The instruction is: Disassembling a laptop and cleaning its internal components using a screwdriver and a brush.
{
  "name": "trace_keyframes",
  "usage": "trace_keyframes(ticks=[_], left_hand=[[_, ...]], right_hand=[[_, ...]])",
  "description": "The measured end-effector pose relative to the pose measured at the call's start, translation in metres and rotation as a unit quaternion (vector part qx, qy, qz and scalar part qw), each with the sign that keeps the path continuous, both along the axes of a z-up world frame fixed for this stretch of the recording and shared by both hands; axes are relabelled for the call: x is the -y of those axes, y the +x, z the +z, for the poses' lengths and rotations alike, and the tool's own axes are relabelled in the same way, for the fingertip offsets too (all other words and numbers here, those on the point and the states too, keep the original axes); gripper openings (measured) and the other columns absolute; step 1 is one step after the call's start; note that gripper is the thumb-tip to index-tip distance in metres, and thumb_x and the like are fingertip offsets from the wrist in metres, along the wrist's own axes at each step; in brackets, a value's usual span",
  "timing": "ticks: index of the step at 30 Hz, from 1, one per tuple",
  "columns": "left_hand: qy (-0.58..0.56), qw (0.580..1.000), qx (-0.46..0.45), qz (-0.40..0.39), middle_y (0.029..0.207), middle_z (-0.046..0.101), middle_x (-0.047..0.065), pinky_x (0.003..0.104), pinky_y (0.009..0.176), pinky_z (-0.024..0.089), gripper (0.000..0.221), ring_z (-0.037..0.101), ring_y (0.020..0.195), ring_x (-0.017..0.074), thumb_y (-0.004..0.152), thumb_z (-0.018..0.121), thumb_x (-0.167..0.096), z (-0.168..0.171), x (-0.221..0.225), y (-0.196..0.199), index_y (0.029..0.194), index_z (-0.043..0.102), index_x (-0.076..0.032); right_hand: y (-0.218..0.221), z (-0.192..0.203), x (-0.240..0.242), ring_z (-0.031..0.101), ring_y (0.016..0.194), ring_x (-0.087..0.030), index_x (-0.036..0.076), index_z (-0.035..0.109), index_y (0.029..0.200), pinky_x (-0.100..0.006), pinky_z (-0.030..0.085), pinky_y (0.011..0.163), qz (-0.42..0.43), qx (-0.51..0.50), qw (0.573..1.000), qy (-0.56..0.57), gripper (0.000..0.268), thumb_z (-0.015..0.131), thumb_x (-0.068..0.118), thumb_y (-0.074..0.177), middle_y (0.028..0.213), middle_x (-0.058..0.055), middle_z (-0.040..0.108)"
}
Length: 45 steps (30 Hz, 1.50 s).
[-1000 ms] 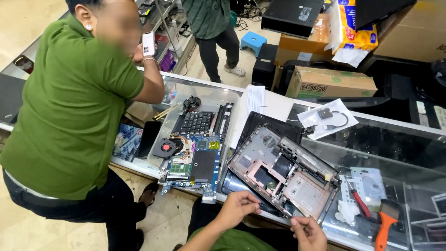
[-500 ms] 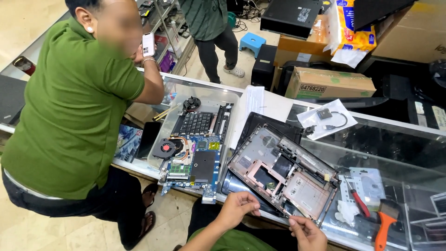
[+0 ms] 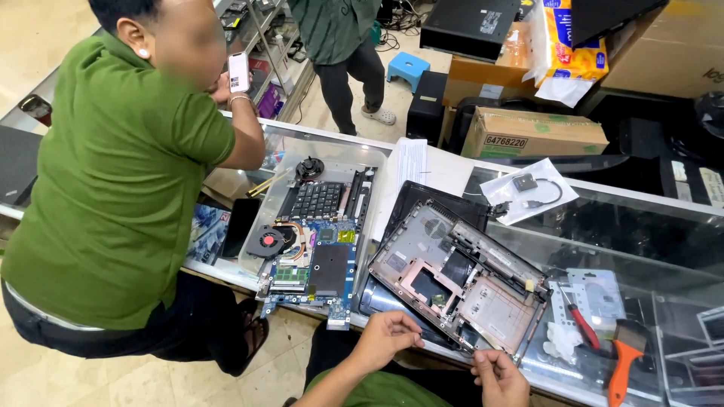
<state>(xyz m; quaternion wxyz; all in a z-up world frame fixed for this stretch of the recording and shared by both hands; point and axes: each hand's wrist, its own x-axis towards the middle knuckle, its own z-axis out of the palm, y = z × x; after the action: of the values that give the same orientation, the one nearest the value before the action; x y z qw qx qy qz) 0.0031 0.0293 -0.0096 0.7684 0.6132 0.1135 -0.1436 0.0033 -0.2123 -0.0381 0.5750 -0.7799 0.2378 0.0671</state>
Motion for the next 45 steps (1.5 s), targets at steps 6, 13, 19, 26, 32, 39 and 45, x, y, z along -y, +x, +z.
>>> trace_keyframes(ticks=[6,13,19,26,32,39,45], left_hand=[[0.005,1.000,0.000,-0.025,0.089,0.078,0.011,0.028,0.087,0.064,0.018,0.078,0.085,0.0160,0.093,0.073,-0.005,0.000,0.002,-0.001,0.111,0.076,-0.001],[0.036,0.998,0.044,-0.040,0.082,0.073,0.009,0.026,0.074,0.064,0.009,0.075,0.075,0.0159,0.100,0.069,-0.010,0.002,0.003,-0.003,0.100,0.073,-0.002],[0.068,0.995,0.052,-0.054,0.079,0.070,0.007,0.027,0.071,0.061,0.011,0.071,0.071,0.0154,0.105,0.063,-0.012,0.005,0.005,-0.004,0.098,0.067,-0.005],[0.068,0.995,0.036,-0.063,0.083,0.069,0.006,0.027,0.073,0.061,0.011,0.071,0.074,0.0155,0.106,0.062,-0.014,0.004,0.008,-0.007,0.099,0.063,-0.007],[0.039,0.998,0.029,-0.032,0.088,0.075,0.008,0.027,0.082,0.062,0.002,0.075,0.084,0.0155,0.098,0.070,-0.006,-0.008,0.010,-0.006,0.098,0.068,-0.005],[-0.019,0.999,0.037,-0.019,0.094,0.073,0.006,0.027,0.086,0.062,0.024,0.077,0.088,0.0169,0.093,0.073,-0.003,-0.011,0.009,-0.006,0.117,0.074,-0.004],[-0.038,0.999,-0.020,-0.029,0.084,0.078,0.014,0.026,0.077,0.064,0.020,0.076,0.077,0.0168,0.093,0.074,-0.008,-0.013,0.010,-0.008,0.112,0.075,0.001]], right_hand=[[-0.001,0.026,-0.007,0.060,0.065,-0.019,0.002,0.075,0.084,-0.032,0.051,0.060,0.024,-0.028,0.999,-0.026,0.029,0.067,0.025,0.101,0.070,-0.011,0.072],[-0.004,0.034,-0.008,0.053,0.056,-0.018,0.004,0.062,0.067,-0.031,0.045,0.059,0.053,-0.001,0.997,-0.047,0.048,0.058,0.033,0.105,0.059,-0.007,0.061],[-0.005,0.037,-0.011,0.051,0.054,-0.020,0.002,0.059,0.060,-0.030,0.038,0.057,0.062,0.001,0.997,-0.050,0.059,0.052,0.036,0.107,0.055,-0.008,0.053],[-0.004,0.017,-0.007,0.052,0.059,-0.021,0.001,0.067,0.076,-0.032,0.044,0.058,0.045,-0.008,0.999,0.014,0.038,0.063,0.026,0.103,0.065,-0.012,0.063],[-0.004,0.008,-0.003,0.057,0.063,-0.022,-0.002,0.075,0.091,-0.033,0.049,0.058,0.049,0.006,0.998,0.048,0.015,0.073,0.013,0.094,0.070,-0.014,0.066],[-0.004,-0.007,0.002,0.061,0.073,-0.022,-0.004,0.079,0.110,-0.035,0.055,0.064,0.052,0.010,0.994,0.098,0.023,0.077,0.004,0.088,0.080,-0.014,0.068],[-0.003,0.011,-0.002,0.066,0.073,-0.026,-0.005,0.086,0.108,-0.035,0.061,0.069,0.099,-0.020,0.991,0.087,0.024,0.075,0.003,0.088,0.092,-0.016,0.071]])
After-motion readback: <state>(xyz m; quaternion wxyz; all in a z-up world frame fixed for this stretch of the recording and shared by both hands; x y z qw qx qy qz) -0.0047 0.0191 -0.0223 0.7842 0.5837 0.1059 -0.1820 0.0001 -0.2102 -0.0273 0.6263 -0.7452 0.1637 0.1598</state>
